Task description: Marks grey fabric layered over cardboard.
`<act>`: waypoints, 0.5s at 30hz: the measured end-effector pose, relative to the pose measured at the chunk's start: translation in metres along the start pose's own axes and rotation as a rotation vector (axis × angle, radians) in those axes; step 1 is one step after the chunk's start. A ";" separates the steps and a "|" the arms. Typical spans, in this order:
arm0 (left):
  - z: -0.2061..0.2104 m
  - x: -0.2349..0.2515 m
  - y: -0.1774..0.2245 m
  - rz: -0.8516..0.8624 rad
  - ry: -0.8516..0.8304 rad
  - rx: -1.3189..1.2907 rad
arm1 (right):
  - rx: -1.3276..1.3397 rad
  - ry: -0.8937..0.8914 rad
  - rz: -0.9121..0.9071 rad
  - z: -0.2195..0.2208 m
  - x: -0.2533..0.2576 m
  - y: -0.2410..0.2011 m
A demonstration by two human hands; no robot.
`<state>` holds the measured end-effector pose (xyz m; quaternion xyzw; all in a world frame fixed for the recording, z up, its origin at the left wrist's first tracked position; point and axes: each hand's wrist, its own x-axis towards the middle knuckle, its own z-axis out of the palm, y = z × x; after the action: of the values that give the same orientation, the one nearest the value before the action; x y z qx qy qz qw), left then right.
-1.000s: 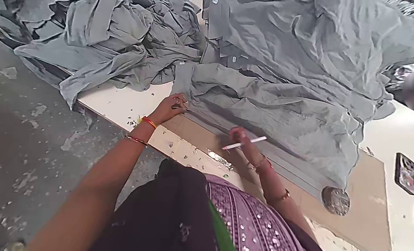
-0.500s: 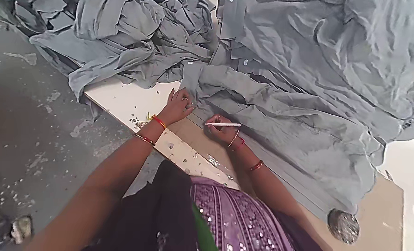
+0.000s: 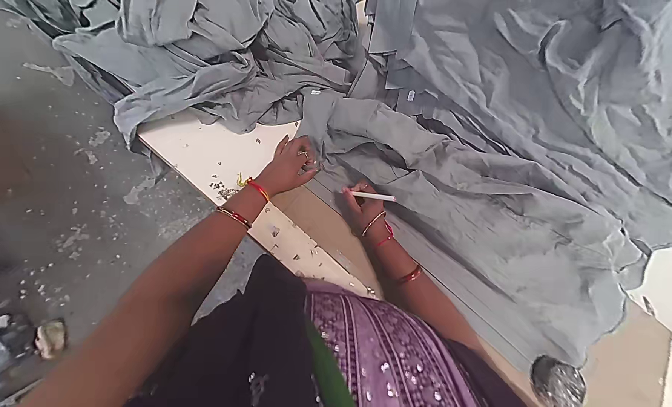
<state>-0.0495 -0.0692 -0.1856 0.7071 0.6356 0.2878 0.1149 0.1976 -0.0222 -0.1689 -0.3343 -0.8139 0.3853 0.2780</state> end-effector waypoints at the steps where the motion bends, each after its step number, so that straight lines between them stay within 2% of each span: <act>1: 0.001 -0.001 0.000 -0.001 -0.003 -0.004 | -0.030 -0.001 0.020 -0.001 0.000 -0.001; 4: -0.001 -0.001 0.003 -0.012 -0.009 -0.014 | -0.158 -0.018 0.074 0.001 0.001 -0.011; 6: -0.002 0.000 0.003 -0.008 -0.001 -0.012 | -0.132 0.045 0.131 0.002 0.005 -0.014; 8: -0.003 -0.001 0.005 -0.021 -0.011 -0.010 | 0.141 0.155 0.262 -0.003 0.010 -0.010; 9: -0.003 -0.001 0.004 -0.021 -0.011 -0.010 | 0.374 0.169 0.350 -0.013 0.009 -0.013; 10: -0.003 0.000 0.004 -0.017 -0.004 -0.012 | 0.551 0.142 0.364 -0.026 0.004 -0.017; 11: -0.003 0.000 0.004 -0.017 -0.003 -0.013 | 0.601 0.087 0.300 -0.040 -0.005 -0.018; 12: -0.003 0.000 0.004 -0.021 -0.004 -0.016 | 0.543 0.032 0.198 -0.053 -0.016 -0.017; 15: -0.002 -0.002 0.003 -0.031 -0.022 -0.024 | 0.232 -0.034 -0.023 -0.067 -0.055 0.005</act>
<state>-0.0477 -0.0719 -0.1830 0.6989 0.6418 0.2855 0.1348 0.2813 -0.0316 -0.1471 -0.2840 -0.7722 0.4794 0.3055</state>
